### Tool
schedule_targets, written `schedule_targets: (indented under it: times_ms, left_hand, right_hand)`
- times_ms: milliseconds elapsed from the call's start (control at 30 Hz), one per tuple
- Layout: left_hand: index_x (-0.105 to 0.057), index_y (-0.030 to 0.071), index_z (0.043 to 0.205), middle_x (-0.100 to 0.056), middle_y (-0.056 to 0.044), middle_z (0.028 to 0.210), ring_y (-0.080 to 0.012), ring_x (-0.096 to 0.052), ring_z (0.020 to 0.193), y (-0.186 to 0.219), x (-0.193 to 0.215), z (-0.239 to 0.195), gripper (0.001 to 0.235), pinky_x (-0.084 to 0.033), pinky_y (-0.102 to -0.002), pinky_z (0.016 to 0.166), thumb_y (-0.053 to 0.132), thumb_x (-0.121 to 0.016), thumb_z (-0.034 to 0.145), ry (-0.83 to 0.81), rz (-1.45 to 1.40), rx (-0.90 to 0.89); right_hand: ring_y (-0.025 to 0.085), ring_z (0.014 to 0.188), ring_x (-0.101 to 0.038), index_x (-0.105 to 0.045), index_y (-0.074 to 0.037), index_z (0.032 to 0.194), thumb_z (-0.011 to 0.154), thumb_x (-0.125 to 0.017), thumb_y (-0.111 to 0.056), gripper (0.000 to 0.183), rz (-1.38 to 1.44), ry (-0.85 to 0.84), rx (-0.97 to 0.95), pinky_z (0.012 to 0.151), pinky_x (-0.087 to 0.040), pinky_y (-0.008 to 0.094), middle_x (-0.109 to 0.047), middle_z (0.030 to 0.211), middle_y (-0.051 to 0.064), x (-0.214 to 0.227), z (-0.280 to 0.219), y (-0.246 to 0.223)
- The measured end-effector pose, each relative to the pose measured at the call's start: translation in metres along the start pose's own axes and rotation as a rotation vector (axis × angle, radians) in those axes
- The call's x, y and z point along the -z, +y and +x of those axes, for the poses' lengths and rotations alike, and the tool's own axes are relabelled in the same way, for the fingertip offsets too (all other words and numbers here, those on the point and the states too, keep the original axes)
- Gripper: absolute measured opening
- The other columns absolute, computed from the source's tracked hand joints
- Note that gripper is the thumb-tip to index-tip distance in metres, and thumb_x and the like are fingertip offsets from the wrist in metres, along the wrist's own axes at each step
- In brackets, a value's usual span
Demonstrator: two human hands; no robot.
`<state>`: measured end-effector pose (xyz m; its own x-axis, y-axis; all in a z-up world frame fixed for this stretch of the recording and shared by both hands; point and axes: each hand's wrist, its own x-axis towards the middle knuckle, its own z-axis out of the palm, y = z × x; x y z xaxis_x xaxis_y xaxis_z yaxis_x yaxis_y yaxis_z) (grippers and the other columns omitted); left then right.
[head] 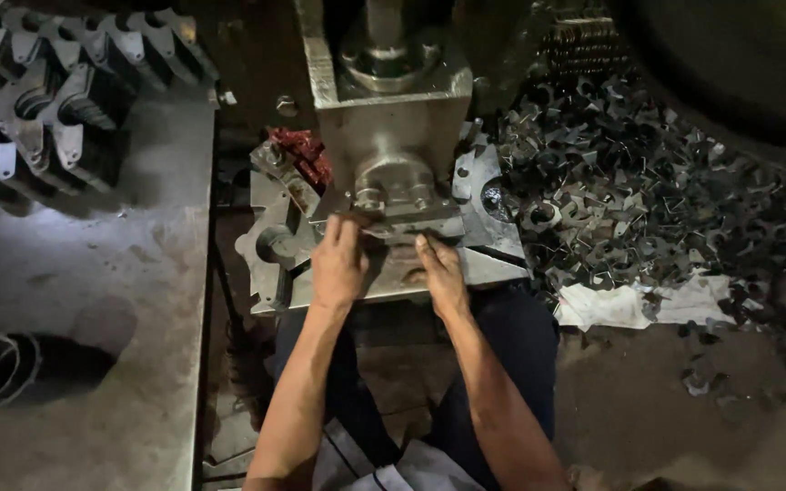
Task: Using a manual punch press to shape and stamp metal plates for fabrication.
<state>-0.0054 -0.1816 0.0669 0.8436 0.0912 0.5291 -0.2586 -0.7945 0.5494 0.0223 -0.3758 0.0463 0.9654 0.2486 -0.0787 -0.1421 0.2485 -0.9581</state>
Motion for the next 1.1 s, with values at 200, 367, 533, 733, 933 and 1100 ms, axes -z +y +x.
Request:
schedule_targets:
  times_ms: [200, 367, 533, 733, 933, 1100]
  left_hand:
    - [-0.068, 0.002, 0.109, -0.065, -0.006, 0.093, -0.0199, -0.058, 0.082, -0.017, -0.018, -0.018, 0.009, -0.049, -0.031, 0.074, 0.003, -0.066, 0.100, 0.062, -0.760, 0.270]
    - [-0.069, 0.000, 0.111, -0.073, -0.005, 0.095, -0.0164, -0.063, 0.086, -0.011, -0.026, -0.022, 0.017, -0.051, -0.030, 0.077, 0.007, -0.069, 0.096, -0.006, -0.912, 0.391]
    - [-0.067, 0.003, 0.110, -0.069, -0.019, 0.101, -0.0406, -0.067, 0.094, 0.018, -0.027, -0.026, 0.018, -0.053, -0.043, 0.082, 0.005, -0.065, 0.092, -0.001, -0.353, 0.026]
    - [-0.068, 0.004, 0.108, -0.066, -0.021, 0.094, -0.0434, -0.065, 0.087, 0.009, -0.033, -0.035, 0.014, -0.052, -0.046, 0.075, 0.005, -0.066, 0.095, -0.037, -0.299, 0.059]
    - [-0.067, 0.004, 0.110, -0.068, -0.020, 0.100, -0.0419, -0.067, 0.090, 0.016, -0.028, -0.039, 0.015, -0.054, -0.045, 0.077, 0.005, -0.065, 0.096, -0.009, -0.331, 0.033]
    - [-0.068, 0.004, 0.109, -0.068, -0.020, 0.097, -0.0415, -0.067, 0.089, 0.018, -0.030, -0.039, 0.015, -0.054, -0.045, 0.076, 0.004, -0.066, 0.094, -0.012, -0.304, 0.043]
  right_hand:
    - [0.021, 0.086, -0.075, -0.064, -0.008, 0.121, 0.096, -0.055, -0.041, 0.042, 0.483, -0.128, -0.121, 0.058, -0.062, 0.034, -0.075, 0.110, 0.011, -0.012, -0.021, -0.036]
    - [0.029, 0.092, -0.077, -0.066, -0.003, 0.106, 0.106, -0.065, -0.024, 0.022, 0.449, -0.373, 0.237, 0.052, -0.058, 0.034, -0.075, 0.096, 0.013, 0.004, -0.016, 0.003]
    - [0.020, 0.068, -0.075, -0.073, -0.002, 0.102, 0.094, -0.064, -0.004, 0.012, -0.508, -0.032, 0.217, 0.059, -0.058, 0.030, -0.079, 0.090, 0.008, -0.022, -0.014, -0.038]
    - [0.032, 0.087, -0.075, -0.066, -0.001, 0.102, 0.088, -0.060, 0.005, 0.017, -0.780, -0.111, 0.729, 0.072, -0.060, 0.039, -0.075, 0.093, 0.015, -0.013, 0.008, -0.035]
    - [0.033, 0.085, -0.075, -0.068, -0.002, 0.101, 0.085, -0.061, 0.006, 0.019, -0.765, -0.090, 0.729, 0.070, -0.059, 0.040, -0.075, 0.093, 0.015, -0.013, 0.007, -0.033]
    - [0.033, 0.086, -0.075, -0.068, -0.002, 0.100, 0.088, -0.063, 0.005, 0.015, -0.732, -0.087, 0.755, 0.071, -0.059, 0.039, -0.074, 0.094, 0.014, -0.013, 0.007, -0.031]
